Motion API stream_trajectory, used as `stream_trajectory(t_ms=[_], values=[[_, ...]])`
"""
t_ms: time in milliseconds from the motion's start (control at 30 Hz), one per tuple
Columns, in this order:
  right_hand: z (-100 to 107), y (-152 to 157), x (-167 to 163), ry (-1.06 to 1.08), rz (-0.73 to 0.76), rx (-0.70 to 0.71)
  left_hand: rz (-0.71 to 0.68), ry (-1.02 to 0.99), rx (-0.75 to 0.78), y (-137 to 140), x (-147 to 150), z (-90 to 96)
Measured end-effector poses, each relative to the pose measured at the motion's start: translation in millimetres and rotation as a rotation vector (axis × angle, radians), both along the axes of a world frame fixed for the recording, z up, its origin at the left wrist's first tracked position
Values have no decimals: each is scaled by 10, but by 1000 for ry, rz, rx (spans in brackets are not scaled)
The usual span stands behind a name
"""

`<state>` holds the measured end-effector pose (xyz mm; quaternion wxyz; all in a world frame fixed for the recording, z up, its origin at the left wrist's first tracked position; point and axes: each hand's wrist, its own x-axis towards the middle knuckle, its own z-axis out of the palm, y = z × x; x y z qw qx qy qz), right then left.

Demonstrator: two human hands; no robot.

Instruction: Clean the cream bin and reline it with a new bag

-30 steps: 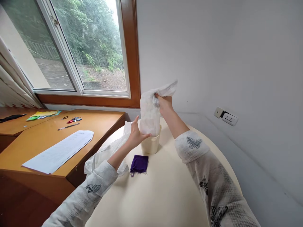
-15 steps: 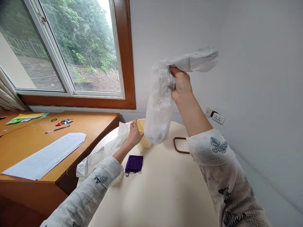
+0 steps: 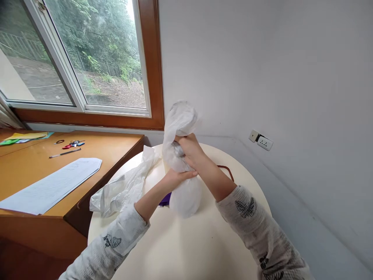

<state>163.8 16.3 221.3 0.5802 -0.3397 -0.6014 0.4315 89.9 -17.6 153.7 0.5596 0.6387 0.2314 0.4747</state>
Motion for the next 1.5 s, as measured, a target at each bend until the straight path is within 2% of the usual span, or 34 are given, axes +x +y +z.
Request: stream_trajectory(t_ms=[100, 200, 300, 367, 533, 633, 733, 800, 867, 933, 1033, 1100, 1167, 1267, 1433, 1500], values=[[-4, 8, 7, 122, 47, -77, -113, 85, -128, -54, -28, -91], [42, 95, 125, 250, 8, -76, -118, 159, -235, -76, -118, -205], [-9, 225, 337, 362, -46, -47, -106, 189, -234, -88, -235, -297], [-129, 292, 519, 415, -88, -61, -128, 223, -213, -108, -309, -320], [-570, 290, 1038, 359, -164, -154, -113, 379, -278, -198, -406, -254], [-759, 235, 1361, 254, -196, -228, -86, 431, -295, -227, -394, -232], [-783, 156, 1614, 254, -350, -181, -77, 433, -285, -214, -367, -271], [-701, 41, 1665, 242, -441, -78, -74, 425, -293, -189, -349, -310], [-574, -145, 1580, 90, -489, 129, -88, 421, -304, -162, -328, -338], [-459, -375, 1376, -257, -408, 312, -122, 437, -298, -143, -297, -347], [-429, -658, 999, -894, -65, 454, -172, 556, -241, -145, -237, -327], [-525, -725, 807, -1142, 129, 561, -199, 676, -181, -165, -203, -306], [-669, -693, 708, -1255, 206, 591, -247, 728, -127, -190, -192, -288], [-849, -563, 698, -1334, 188, 525, -310, 664, -82, -219, -226, -279], [-905, -456, 783, -1293, -46, 319, -326, 650, -48, -269, -284, -243], [-885, -467, 806, -1243, -119, 297, -262, 690, -14, -302, -259, -206]])
